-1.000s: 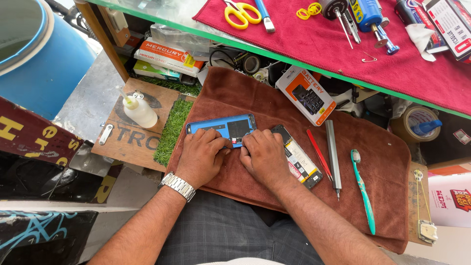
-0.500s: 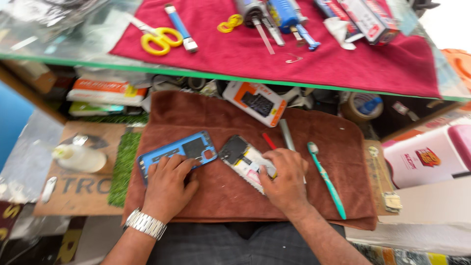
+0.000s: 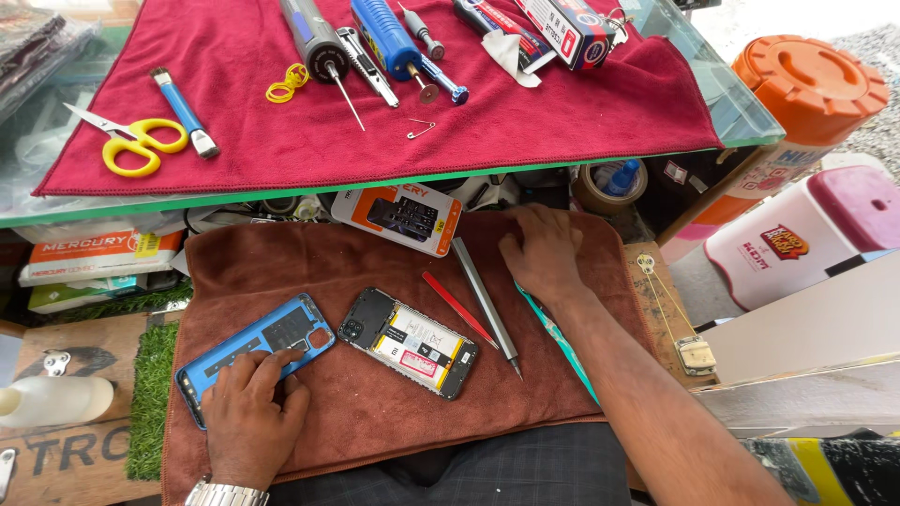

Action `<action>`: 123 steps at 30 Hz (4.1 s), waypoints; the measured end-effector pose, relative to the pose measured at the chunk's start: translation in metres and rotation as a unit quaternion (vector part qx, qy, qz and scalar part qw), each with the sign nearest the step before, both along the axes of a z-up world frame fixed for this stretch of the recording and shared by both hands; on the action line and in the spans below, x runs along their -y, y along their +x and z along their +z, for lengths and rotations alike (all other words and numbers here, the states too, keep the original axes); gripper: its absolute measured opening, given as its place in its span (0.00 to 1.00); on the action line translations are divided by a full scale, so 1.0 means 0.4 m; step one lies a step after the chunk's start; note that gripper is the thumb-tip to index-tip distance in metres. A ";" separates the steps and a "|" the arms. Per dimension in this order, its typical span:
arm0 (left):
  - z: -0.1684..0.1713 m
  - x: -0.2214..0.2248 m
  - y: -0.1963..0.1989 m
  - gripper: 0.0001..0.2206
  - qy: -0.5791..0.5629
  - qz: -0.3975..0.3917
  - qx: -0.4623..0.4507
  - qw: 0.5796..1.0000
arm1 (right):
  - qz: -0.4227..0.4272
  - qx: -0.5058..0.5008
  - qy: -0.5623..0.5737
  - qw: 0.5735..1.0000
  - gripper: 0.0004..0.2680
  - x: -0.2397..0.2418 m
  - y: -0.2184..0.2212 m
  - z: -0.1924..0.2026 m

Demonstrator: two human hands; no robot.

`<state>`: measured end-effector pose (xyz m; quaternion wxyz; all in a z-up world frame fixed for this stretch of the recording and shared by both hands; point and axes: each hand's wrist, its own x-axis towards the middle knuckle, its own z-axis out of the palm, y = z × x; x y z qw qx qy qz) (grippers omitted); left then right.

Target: The person disassembles a mobile phone using a small manual tool to pry the casing open, then cleans the internal battery compartment and the back cover with a cloth and liquid from a squeeze bottle.

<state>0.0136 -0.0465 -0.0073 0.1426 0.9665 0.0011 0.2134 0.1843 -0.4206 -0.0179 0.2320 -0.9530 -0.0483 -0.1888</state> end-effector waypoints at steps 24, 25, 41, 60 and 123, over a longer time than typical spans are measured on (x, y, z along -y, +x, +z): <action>0.073 0.022 0.269 0.12 0.034 -0.020 0.045 0.998 | 0.097 0.067 0.253 0.960 0.05 0.006 0.061 -0.049; 0.074 0.021 0.320 0.10 0.051 -0.016 -0.017 0.998 | 0.090 0.066 0.259 0.959 0.05 0.007 0.056 -0.046; -0.024 -0.111 0.611 0.12 0.079 0.006 -0.009 0.997 | 0.052 0.056 0.298 0.952 0.08 -0.002 0.057 -0.045; 0.119 0.100 -0.033 0.08 -0.844 -0.119 -0.188 0.489 | 0.279 -0.251 0.529 0.761 0.17 -0.301 -0.398 0.143; 0.243 -0.237 -0.012 0.10 0.014 0.156 0.337 0.928 | 0.146 -0.317 0.667 0.658 0.05 0.025 -0.338 -0.347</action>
